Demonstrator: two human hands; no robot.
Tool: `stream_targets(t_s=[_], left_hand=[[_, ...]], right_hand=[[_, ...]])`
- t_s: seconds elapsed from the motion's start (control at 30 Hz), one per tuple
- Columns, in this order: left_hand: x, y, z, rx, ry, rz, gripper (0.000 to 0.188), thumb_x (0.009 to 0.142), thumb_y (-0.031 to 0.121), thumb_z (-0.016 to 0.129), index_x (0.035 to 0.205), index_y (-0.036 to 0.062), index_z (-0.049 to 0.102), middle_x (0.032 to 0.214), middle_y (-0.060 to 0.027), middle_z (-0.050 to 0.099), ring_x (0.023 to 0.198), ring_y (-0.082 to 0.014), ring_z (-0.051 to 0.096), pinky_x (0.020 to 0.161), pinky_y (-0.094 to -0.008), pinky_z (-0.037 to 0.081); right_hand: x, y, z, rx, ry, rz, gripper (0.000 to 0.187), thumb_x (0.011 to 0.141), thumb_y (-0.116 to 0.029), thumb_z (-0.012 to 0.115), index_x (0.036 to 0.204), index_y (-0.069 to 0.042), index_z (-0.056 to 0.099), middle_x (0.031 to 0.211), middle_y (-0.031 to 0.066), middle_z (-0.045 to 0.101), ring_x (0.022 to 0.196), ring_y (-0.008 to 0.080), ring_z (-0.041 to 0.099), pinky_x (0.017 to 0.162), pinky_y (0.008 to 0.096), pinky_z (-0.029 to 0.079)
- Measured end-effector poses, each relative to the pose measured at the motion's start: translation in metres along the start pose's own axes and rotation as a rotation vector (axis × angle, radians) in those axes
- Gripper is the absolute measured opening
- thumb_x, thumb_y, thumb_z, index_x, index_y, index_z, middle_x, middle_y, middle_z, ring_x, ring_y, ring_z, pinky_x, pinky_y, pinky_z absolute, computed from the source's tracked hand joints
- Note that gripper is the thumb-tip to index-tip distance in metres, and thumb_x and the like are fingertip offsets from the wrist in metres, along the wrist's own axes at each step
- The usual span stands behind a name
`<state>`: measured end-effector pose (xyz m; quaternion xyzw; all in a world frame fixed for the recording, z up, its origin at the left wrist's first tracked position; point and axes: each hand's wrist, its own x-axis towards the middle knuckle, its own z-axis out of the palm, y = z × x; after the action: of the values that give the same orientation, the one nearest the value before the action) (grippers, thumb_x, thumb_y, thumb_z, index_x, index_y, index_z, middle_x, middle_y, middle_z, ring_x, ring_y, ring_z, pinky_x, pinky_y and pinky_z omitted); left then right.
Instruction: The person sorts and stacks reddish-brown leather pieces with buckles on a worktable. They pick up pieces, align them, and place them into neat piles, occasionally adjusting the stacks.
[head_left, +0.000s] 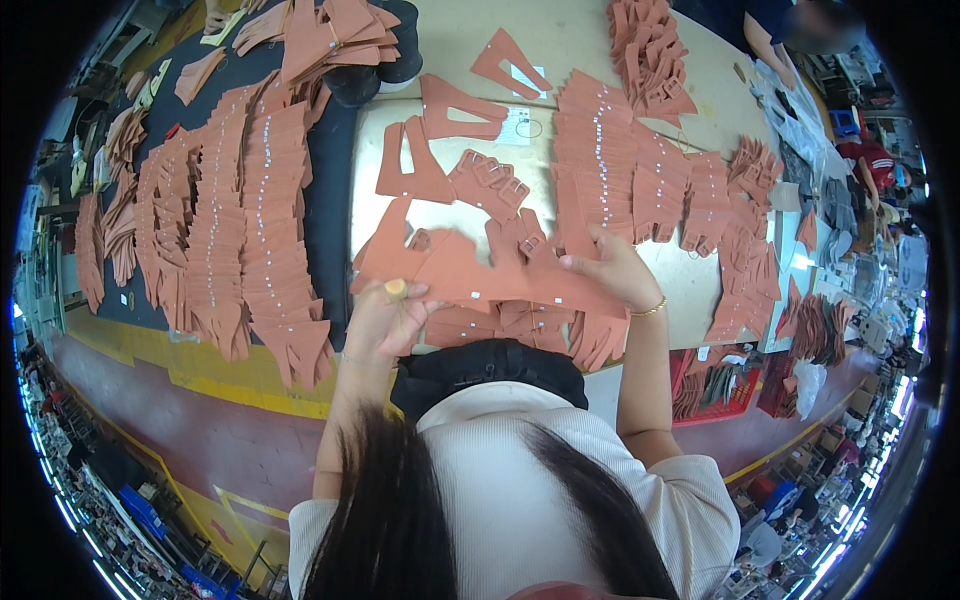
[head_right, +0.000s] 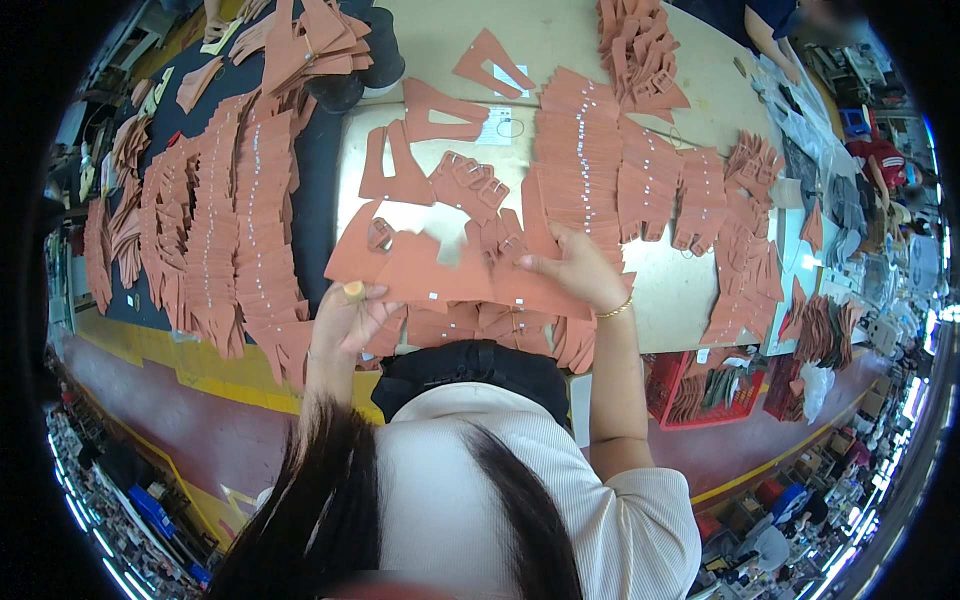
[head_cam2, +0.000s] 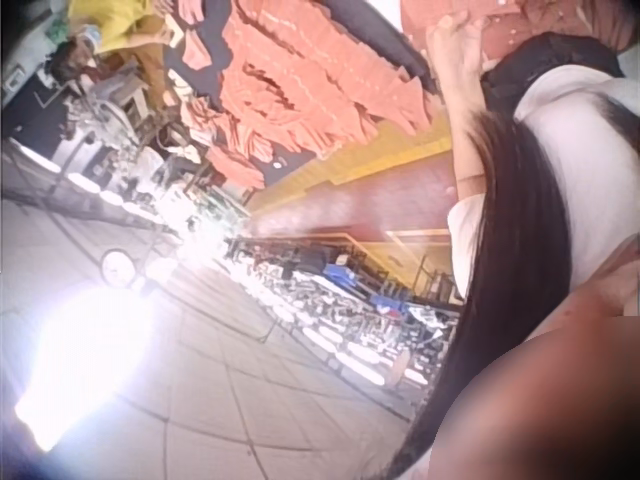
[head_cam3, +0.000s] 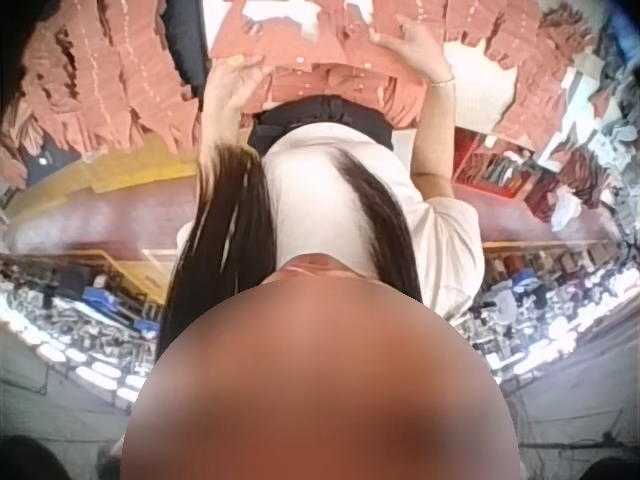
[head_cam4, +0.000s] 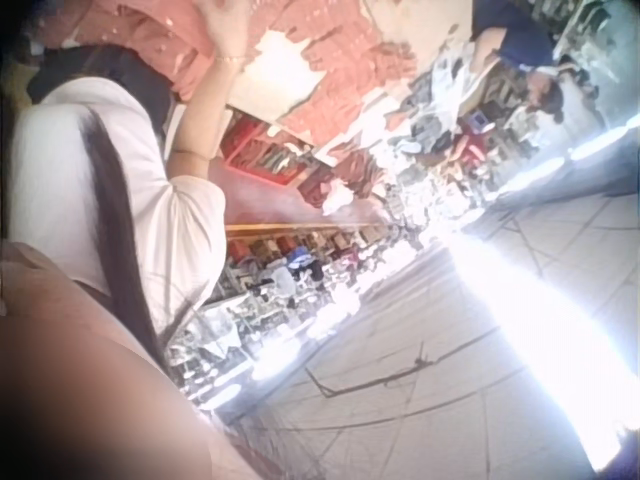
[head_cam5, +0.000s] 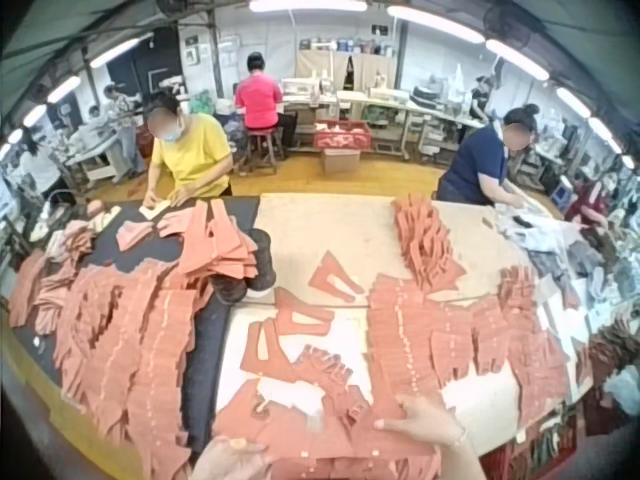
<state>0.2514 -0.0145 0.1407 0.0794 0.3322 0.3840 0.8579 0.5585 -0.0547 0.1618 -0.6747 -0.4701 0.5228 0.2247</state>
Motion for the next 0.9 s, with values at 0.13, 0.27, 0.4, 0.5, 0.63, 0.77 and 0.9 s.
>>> stream_targets(t_s=[0.13, 0.27, 0.4, 0.5, 0.63, 0.77, 0.9], left_hand=[[-0.006, -0.005, -0.03, 0.007, 0.115, 0.014, 0.06, 0.08, -0.011, 0.052, 0.137, -0.0023, 0.036, 0.133, -0.0197, 0.047, 0.12, -0.0332, 0.052, 0.097, -0.0476, 0.049], [-0.006, 0.005, -0.045, -0.006, 0.124, 0.066, 0.062, 0.082, -0.008, 0.051, 0.14, 0.0035, 0.035, 0.136, -0.0179, 0.046, 0.121, -0.032, 0.051, 0.097, -0.0482, 0.047], [-0.005, 0.015, -0.046, -0.089, 0.072, 0.144, 0.057, 0.084, -0.007, 0.05, 0.139, 0.0025, 0.037, 0.139, -0.0168, 0.043, 0.127, -0.0323, 0.046, 0.104, -0.0508, 0.04], [-0.006, 0.017, -0.046, -0.12, 0.055, 0.183, 0.06, 0.084, -0.006, 0.049, 0.141, 0.0069, 0.036, 0.14, -0.0152, 0.043, 0.128, -0.0322, 0.044, 0.105, -0.0515, 0.039], [-0.004, 0.01, -0.053, -0.109, 0.103, 0.157, 0.055, 0.086, -0.001, 0.051, 0.139, 0.0054, 0.038, 0.14, -0.0148, 0.045, 0.127, -0.03, 0.047, 0.103, -0.0518, 0.041], [0.0, -0.002, -0.063, -0.095, 0.062, 0.138, 0.05, 0.087, 0.002, 0.051, 0.135, 0.0017, 0.04, 0.137, -0.016, 0.047, 0.127, -0.0298, 0.047, 0.103, -0.0508, 0.041], [0.003, -0.007, -0.066, -0.055, 0.091, 0.171, 0.045, 0.09, 0.008, 0.05, 0.134, -0.0003, 0.04, 0.137, -0.0169, 0.046, 0.126, -0.0293, 0.047, 0.102, -0.0472, 0.042]], right_hand=[[0.029, 0.036, 0.005, -0.293, 0.002, 0.071, 0.033, 0.084, -0.014, 0.068, 0.109, 0.006, 0.058, 0.096, 0.0059, 0.064, 0.088, 0.011, 0.056, 0.079, 0.0276, 0.046], [0.073, 0.051, 0.018, 0.053, 0.056, -0.071, 0.041, 0.083, -0.02, 0.07, 0.114, 0.004, 0.057, 0.1, 0.0103, 0.065, 0.092, 0.0131, 0.058, 0.082, 0.029, 0.047], [0.116, 0.048, 0.034, -0.054, 0.328, -0.126, 0.049, 0.084, -0.029, 0.069, 0.118, 0.004, 0.056, 0.105, 0.0165, 0.065, 0.099, 0.024, 0.062, 0.084, 0.0328, 0.049], [0.123, 0.047, 0.045, -0.081, 0.337, -0.085, 0.058, 0.087, -0.037, 0.066, 0.125, 0.004, 0.051, 0.109, 0.0167, 0.065, 0.102, 0.0267, 0.063, 0.084, 0.0347, 0.05], [0.11, 0.048, 0.076, 0.366, -0.238, 0.195, 0.058, 0.091, -0.038, 0.063, 0.129, 0.003, 0.048, 0.119, 0.0178, 0.061, 0.107, 0.0245, 0.061, 0.089, 0.0365, 0.05], [0.083, 0.048, 0.126, 0.731, -0.482, 0.332, 0.049, 0.092, -0.041, 0.06, 0.124, -0.004, 0.052, 0.106, 0.0082, 0.066, 0.094, 0.0162, 0.065, 0.08, 0.0336, 0.054], [0.069, 0.042, 0.129, 0.907, -0.427, 0.267, 0.032, 0.092, -0.023, 0.063, 0.119, -0.007, 0.054, 0.106, 0.0051, 0.066, 0.09, 0.0118, 0.065, 0.07, 0.0275, 0.057]])
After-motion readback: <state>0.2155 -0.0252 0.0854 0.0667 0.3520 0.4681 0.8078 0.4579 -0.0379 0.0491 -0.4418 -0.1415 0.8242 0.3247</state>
